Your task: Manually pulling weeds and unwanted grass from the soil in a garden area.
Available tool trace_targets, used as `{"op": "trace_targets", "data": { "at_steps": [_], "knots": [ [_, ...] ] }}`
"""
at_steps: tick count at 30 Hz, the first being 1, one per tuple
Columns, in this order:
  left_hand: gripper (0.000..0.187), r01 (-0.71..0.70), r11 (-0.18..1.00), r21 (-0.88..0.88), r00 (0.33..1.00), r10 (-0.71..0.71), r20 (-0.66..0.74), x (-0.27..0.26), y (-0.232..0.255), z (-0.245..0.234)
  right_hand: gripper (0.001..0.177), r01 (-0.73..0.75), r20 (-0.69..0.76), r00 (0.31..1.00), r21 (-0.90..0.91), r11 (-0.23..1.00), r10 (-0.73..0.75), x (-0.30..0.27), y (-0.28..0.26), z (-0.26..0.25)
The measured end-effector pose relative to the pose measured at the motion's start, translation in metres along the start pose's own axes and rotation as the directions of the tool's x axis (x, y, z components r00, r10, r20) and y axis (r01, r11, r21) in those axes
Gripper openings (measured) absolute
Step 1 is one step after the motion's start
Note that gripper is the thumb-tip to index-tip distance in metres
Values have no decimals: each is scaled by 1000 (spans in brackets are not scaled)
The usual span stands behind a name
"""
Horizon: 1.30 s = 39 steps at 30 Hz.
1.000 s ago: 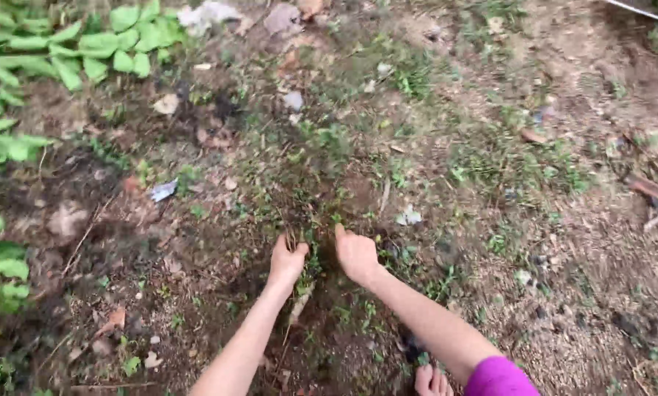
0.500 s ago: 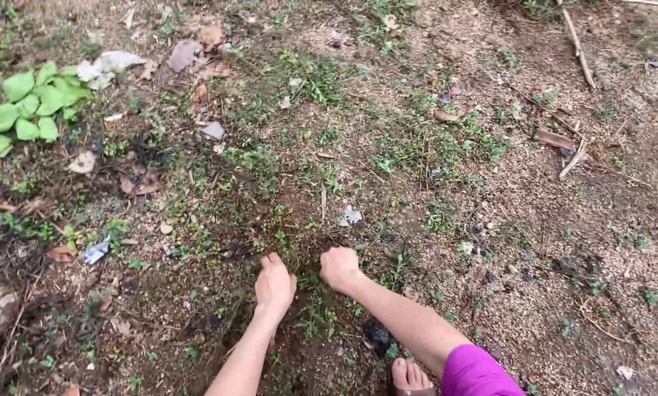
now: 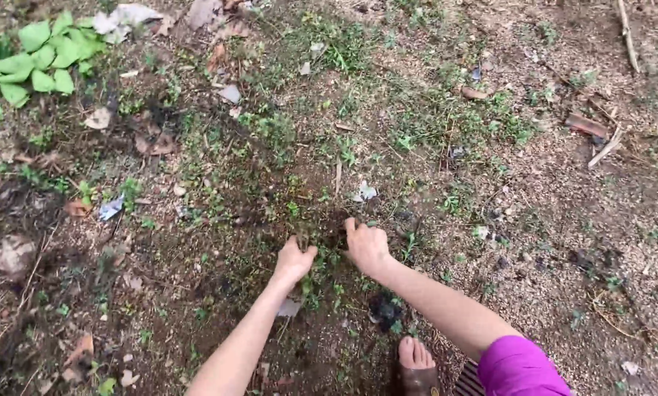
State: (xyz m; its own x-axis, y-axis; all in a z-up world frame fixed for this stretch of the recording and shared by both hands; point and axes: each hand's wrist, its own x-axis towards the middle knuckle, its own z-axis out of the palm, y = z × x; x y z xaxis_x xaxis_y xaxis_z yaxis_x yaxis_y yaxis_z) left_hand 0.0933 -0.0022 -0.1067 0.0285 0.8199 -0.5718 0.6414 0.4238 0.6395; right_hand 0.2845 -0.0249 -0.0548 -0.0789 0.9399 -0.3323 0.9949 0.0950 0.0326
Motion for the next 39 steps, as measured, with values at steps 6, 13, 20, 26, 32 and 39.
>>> {"op": "trace_targets", "data": {
  "at_steps": [6,13,20,26,32,39],
  "knots": [
    [70,-75,990,119,997,78,-26,9,-29,51,25,145,156,978,-15,989,-141,9,-4,44],
    [101,-161,880,447,987,155,52,-74,85,-12,40,195,362,886,275,941,-289,13,-4,-5],
    [45,-325,643,693,916,398,60,2,8,36,36,140,214,954,297,945,-208,21,13,-4],
    [33,-334,580,743,898,436,63,-7,20,21,27,176,206,949,277,945,-237,13,19,-2],
    [46,-280,592,755,949,289,126,-27,43,6,27,213,126,959,274,938,-254,18,9,28],
    [30,-414,749,518,910,337,240,-10,-2,1,25,266,100,946,303,915,-308,16,-34,51]
  ]
}}
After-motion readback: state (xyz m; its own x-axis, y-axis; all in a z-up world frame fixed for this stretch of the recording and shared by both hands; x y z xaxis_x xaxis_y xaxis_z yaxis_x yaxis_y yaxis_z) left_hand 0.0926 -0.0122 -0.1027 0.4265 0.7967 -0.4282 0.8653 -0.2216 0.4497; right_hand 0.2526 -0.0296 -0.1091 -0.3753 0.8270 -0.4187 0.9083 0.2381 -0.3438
